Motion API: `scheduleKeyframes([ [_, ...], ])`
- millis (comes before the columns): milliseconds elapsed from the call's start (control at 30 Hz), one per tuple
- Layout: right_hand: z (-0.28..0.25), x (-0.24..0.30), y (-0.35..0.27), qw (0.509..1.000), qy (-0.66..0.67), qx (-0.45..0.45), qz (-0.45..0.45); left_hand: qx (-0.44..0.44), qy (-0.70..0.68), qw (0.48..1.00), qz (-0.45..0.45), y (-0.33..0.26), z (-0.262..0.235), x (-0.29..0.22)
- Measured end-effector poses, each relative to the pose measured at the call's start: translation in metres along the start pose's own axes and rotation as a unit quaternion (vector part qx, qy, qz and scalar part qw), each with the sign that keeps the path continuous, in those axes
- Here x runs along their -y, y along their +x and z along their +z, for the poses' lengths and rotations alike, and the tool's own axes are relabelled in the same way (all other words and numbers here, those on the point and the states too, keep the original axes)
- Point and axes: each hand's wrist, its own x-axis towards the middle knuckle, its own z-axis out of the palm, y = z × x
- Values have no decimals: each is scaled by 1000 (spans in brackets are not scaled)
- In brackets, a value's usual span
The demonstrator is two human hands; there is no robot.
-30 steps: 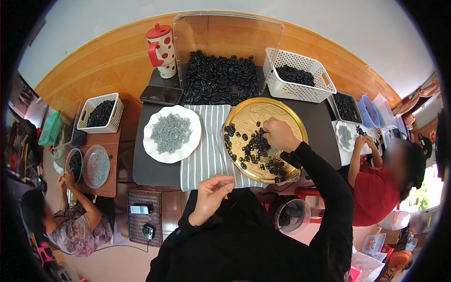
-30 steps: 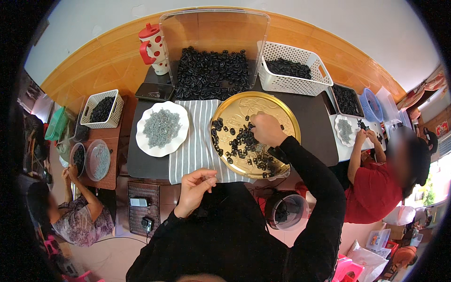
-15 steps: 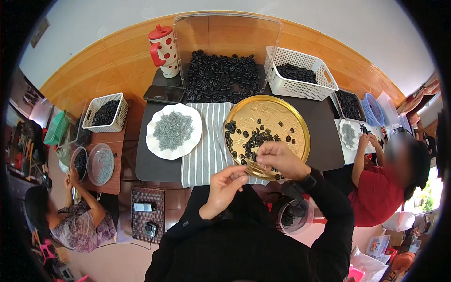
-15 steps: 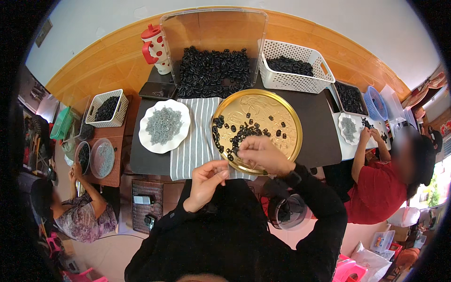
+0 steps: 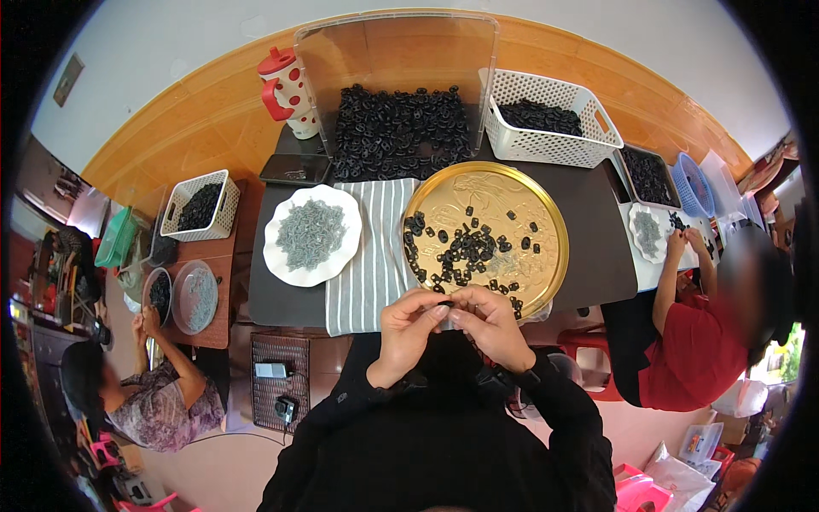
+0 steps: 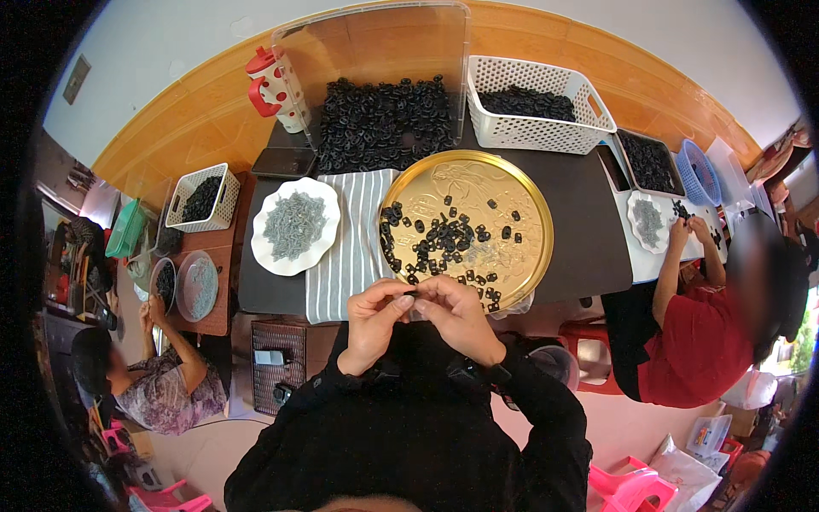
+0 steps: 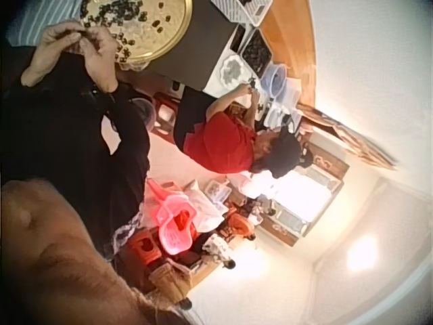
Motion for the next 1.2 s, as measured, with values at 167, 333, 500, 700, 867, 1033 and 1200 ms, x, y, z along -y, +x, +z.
scheduleKeyframes([
  [167, -26, 15, -11, 974, -219, 56, -14, -6, -21, 997, -78, 0, -5, -4],
  [333, -71, 29, -12, 888, -430, -62, -150, 9, 13, 999, -52, 1, -14, 1],
  [500, -107, 35, -6, 746, -634, -144, -144, 45, -25, 997, -51, 0, -10, 4],
  [700, -113, 37, -3, 798, -569, -62, -191, 58, -23, 995, -74, -1, -12, 5],
  [867, -114, 30, 2, 768, -602, -112, -188, 59, -20, 996, -67, -1, -11, 9],
  [1033, -108, 28, 15, 727, -652, -103, -188, 53, -21, 996, -70, -2, -11, 8],
  [1200, -96, 32, 18, 693, -693, -30, -197, 34, -13, 996, -80, -3, -9, 5],
])
